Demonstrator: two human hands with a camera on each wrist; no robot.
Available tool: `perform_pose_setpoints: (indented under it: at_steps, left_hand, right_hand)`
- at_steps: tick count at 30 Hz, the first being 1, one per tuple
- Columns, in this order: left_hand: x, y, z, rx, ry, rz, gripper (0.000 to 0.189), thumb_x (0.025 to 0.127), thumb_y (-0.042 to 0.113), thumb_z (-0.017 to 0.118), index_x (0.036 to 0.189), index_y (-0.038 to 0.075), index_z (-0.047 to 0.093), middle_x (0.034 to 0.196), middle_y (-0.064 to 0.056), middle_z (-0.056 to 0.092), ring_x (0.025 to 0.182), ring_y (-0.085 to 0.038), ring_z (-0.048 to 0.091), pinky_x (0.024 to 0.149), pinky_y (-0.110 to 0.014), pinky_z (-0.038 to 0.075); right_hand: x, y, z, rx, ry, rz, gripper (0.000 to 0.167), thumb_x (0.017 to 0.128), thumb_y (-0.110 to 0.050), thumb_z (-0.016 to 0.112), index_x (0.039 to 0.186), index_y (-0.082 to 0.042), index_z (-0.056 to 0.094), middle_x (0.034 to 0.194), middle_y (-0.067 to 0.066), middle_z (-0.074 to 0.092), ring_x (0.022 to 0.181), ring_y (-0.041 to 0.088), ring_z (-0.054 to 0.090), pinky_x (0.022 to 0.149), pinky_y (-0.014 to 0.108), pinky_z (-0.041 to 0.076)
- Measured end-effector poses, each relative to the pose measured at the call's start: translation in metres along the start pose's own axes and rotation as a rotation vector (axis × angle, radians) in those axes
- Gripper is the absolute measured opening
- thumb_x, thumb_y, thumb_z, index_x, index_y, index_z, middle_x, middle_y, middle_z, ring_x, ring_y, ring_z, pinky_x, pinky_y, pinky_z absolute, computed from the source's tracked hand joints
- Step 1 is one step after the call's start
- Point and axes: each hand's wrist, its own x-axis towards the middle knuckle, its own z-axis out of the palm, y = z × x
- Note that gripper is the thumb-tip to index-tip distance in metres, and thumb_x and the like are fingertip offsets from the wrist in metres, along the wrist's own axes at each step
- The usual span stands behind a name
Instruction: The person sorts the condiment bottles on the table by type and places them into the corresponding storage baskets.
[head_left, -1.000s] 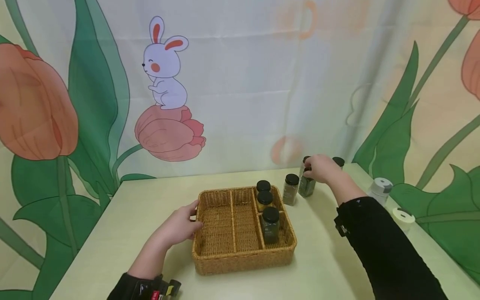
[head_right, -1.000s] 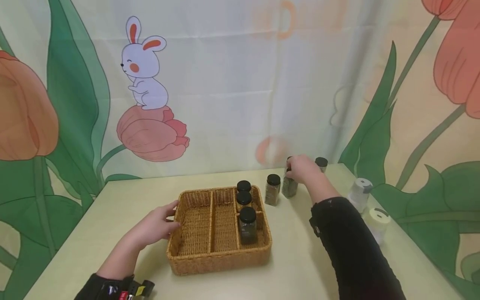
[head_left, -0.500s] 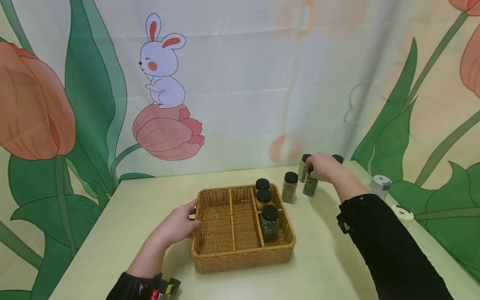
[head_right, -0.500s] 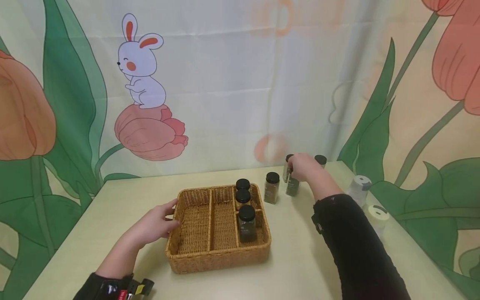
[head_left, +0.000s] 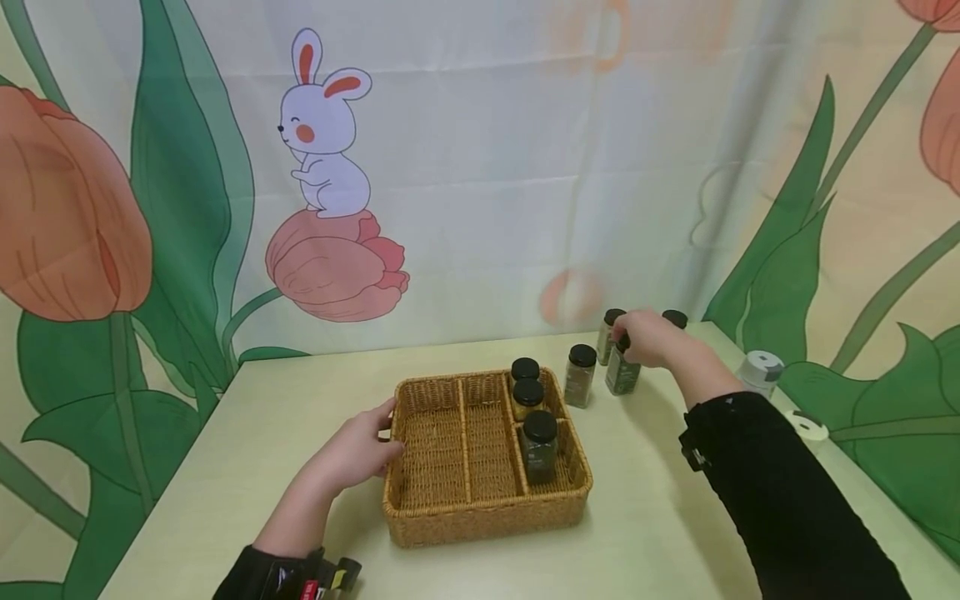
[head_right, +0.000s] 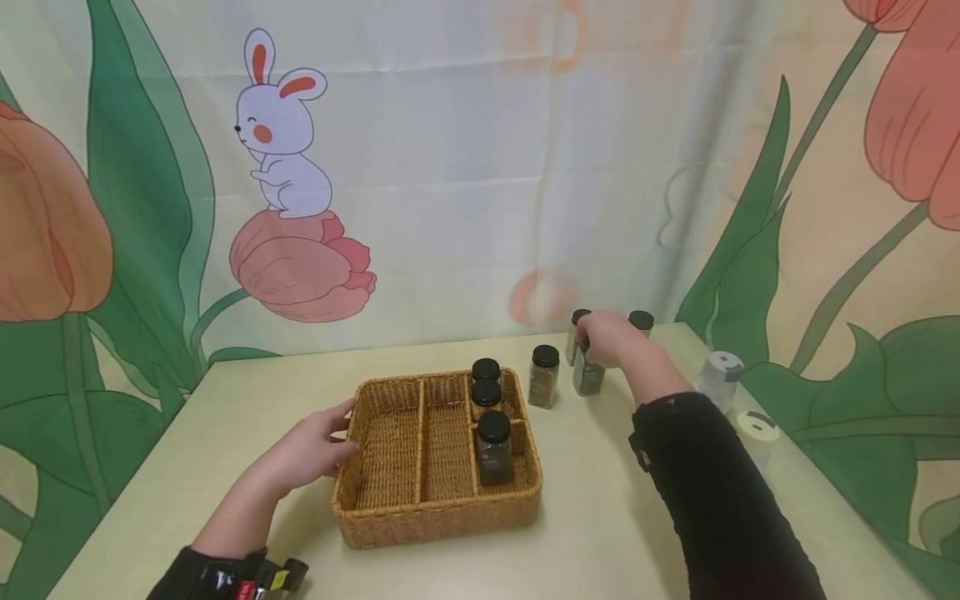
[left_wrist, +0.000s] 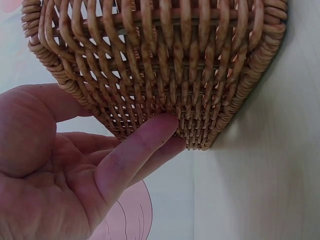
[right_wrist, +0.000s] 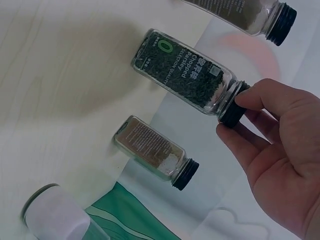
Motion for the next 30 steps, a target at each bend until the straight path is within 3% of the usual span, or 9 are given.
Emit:
perform_pose_setpoints:
  at_steps: [6, 12, 16, 20, 23, 24, 27, 30]
  left_hand:
    - [-0.0015, 0.0000, -0.0002, 0.005, -0.001, -0.003, 0.078, 0.094, 0.001, 0.062, 0.161, 0.001, 0.023, 0.147, -0.034, 0.045, 0.098, -0.026, 0.069, 0.066, -0.036, 0.061]
    - [-0.0013, 0.0001, 0.0003, -0.003, -0.001, 0.007, 0.078, 0.093, 0.000, 0.062, 0.161, 0.001, 0.023, 0.147, -0.034, 0.045, 0.099, -0.028, 0.069, 0.065, -0.037, 0.061]
    - [-0.0009, 0.0003, 0.0001, -0.010, 0.001, 0.010, 0.079, 0.093, 0.000, 0.062, 0.161, 0.001, 0.023, 0.148, -0.035, 0.044, 0.094, -0.029, 0.070, 0.064, -0.037, 0.061]
    - [-0.0007, 0.0001, 0.0004, -0.004, 0.003, 0.007, 0.079, 0.093, 0.000, 0.062, 0.161, 0.001, 0.023, 0.148, -0.036, 0.044, 0.090, -0.027, 0.070, 0.064, -0.036, 0.061]
    - [-0.0006, -0.0005, 0.0008, 0.000, 0.003, 0.002, 0.079, 0.093, 0.000, 0.063, 0.161, 0.001, 0.023, 0.148, -0.035, 0.044, 0.094, -0.026, 0.070, 0.065, -0.037, 0.061]
    - [-0.0004, -0.0008, 0.0010, 0.001, 0.004, 0.002, 0.079, 0.093, 0.000, 0.063, 0.161, 0.001, 0.023, 0.147, -0.035, 0.044, 0.096, -0.026, 0.069, 0.065, -0.037, 0.061]
    - [-0.0004, -0.0009, 0.0011, -0.002, 0.004, 0.001, 0.079, 0.093, 0.000, 0.063, 0.161, 0.001, 0.023, 0.147, -0.035, 0.045, 0.098, -0.026, 0.069, 0.066, -0.037, 0.061]
    - [-0.0007, -0.0007, 0.0004, -0.005, 0.004, 0.002, 0.079, 0.093, 0.000, 0.063, 0.161, 0.002, 0.023, 0.147, -0.034, 0.045, 0.096, -0.026, 0.069, 0.065, -0.037, 0.061]
  right_hand:
    - [-0.0010, -0.0036, 0.0001, 0.017, 0.003, 0.019, 0.029, 0.092, -0.004, 0.067, 0.120, 0.003, 0.064, 0.113, 0.020, 0.065, 0.094, 0.032, 0.059, 0.075, 0.043, 0.051]
    - [-0.0031, -0.0076, 0.0000, 0.020, 0.011, 0.103, 0.057, 0.098, -0.026, 0.069, 0.140, 0.009, 0.052, 0.133, 0.030, 0.057, 0.119, 0.047, 0.056, 0.092, 0.056, 0.051]
    - [-0.0035, -0.0089, -0.0006, 0.007, -0.003, 0.133, 0.066, 0.097, -0.031, 0.069, 0.144, 0.010, 0.048, 0.139, 0.032, 0.054, 0.124, 0.049, 0.052, 0.097, 0.057, 0.049]
    - [-0.0042, -0.0081, 0.0009, 0.074, -0.036, 0.174, 0.066, 0.097, -0.031, 0.070, 0.146, 0.007, 0.047, 0.142, 0.032, 0.050, 0.117, 0.047, 0.057, 0.076, 0.050, 0.059]
    - [-0.0041, -0.0066, 0.0032, 0.134, -0.052, 0.200, 0.063, 0.097, -0.026, 0.069, 0.147, 0.005, 0.047, 0.142, 0.033, 0.049, 0.101, 0.041, 0.065, 0.061, 0.042, 0.059]
    - [-0.0041, -0.0062, 0.0039, 0.133, -0.050, 0.196, 0.061, 0.098, -0.025, 0.069, 0.146, 0.006, 0.048, 0.142, 0.033, 0.049, 0.097, 0.039, 0.066, 0.061, 0.041, 0.059]
    - [-0.0030, -0.0045, 0.0058, 0.083, -0.025, 0.169, 0.054, 0.098, -0.021, 0.069, 0.141, 0.007, 0.054, 0.139, 0.032, 0.053, 0.097, 0.040, 0.066, 0.071, 0.044, 0.058]
    - [-0.0014, -0.0048, 0.0066, 0.020, -0.002, 0.142, 0.048, 0.097, -0.019, 0.069, 0.136, 0.008, 0.059, 0.135, 0.031, 0.057, 0.111, 0.046, 0.061, 0.087, 0.053, 0.054]
